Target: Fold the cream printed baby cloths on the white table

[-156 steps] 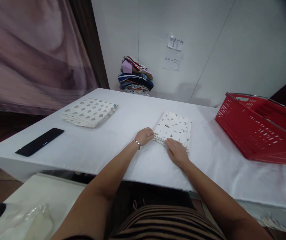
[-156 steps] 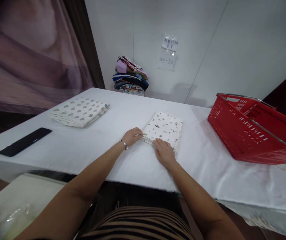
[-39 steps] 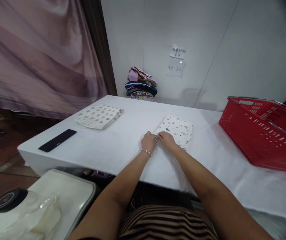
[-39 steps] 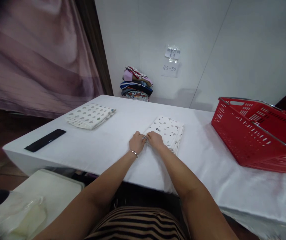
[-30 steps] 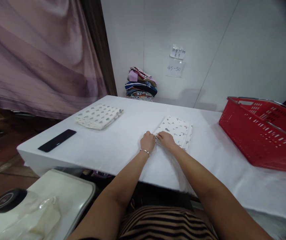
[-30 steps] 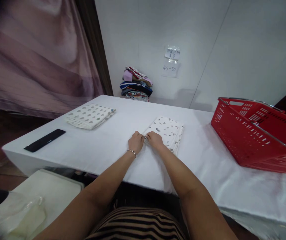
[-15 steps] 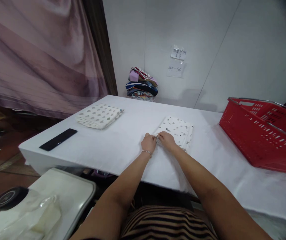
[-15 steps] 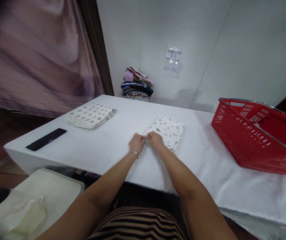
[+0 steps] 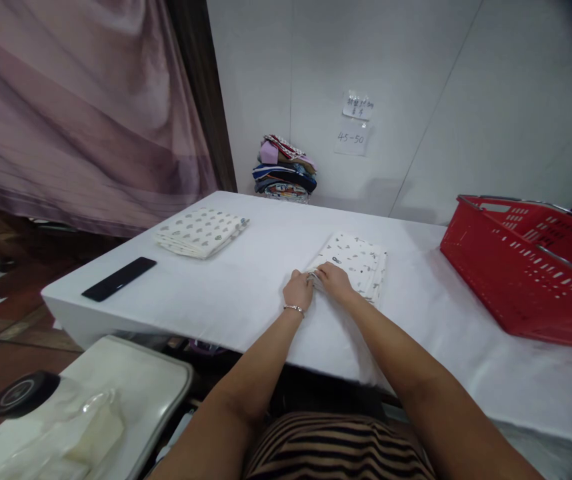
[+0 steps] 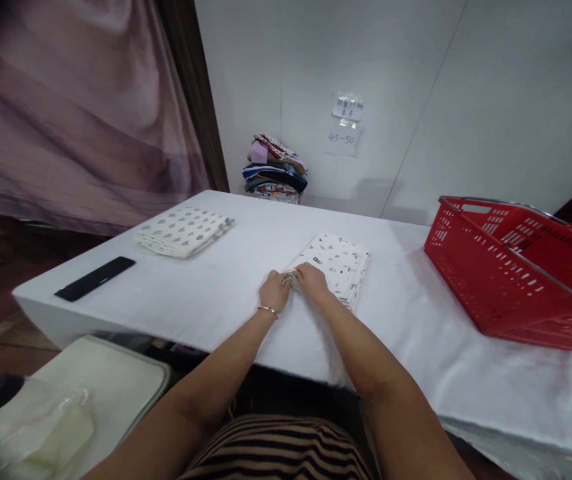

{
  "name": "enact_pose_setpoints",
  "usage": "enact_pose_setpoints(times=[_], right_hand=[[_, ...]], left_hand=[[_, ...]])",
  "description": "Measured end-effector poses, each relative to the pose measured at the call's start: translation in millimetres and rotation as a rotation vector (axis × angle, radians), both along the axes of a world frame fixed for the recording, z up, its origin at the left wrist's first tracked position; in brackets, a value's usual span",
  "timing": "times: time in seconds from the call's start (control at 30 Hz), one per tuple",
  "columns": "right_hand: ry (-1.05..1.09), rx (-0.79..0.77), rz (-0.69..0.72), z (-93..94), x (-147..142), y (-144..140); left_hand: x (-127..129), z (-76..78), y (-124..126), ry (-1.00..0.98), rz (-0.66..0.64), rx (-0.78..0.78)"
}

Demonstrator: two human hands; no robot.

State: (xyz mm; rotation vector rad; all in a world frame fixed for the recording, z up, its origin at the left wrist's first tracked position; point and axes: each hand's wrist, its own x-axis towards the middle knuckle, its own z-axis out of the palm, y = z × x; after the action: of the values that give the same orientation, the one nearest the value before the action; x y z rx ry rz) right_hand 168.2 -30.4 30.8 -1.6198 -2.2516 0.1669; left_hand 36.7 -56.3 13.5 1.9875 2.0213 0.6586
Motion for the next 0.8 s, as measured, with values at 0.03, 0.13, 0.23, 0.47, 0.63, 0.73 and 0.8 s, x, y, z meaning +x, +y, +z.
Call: enact_pose_setpoints(times=[0.03,0.13,0.23,0.47,0.63,0.73,0.8], right_hand=[[-0.001,0.001,-0.001,0.0,0.1,0.0],[0.001,0.01,0.004,-0.5,0.3,0.1],[0.014,0.009,0.008,-1.2,0.9,0.4],[0.112,0.025,0.022,-2.3,3.1,0.8],[0.138,0.028,0.026,-3.3,3.9,1.9],[0.138,0.027,0.031,-4.1,4.5,3.0],[0.145,0.026,0.032,-4.6,4.9,3.8]], left_hand=[[0.2,0.2,-1.4,-0.004,-0.005,0.001],[1.3,0.8,-5.1,-0.012,-0.028,0.006],[2.6,0.7,-6.8,-0.021,-0.045,0.014],[0.5,-1.6,-3.6,0.003,-0.113,0.074],[-1.8,-1.8,0.4,0.042,-0.136,0.063],[-2.3,-2.3,1.1,0.048,-0.156,0.088],[-2.5,-2.4,1.6,0.062,-0.174,0.084]])
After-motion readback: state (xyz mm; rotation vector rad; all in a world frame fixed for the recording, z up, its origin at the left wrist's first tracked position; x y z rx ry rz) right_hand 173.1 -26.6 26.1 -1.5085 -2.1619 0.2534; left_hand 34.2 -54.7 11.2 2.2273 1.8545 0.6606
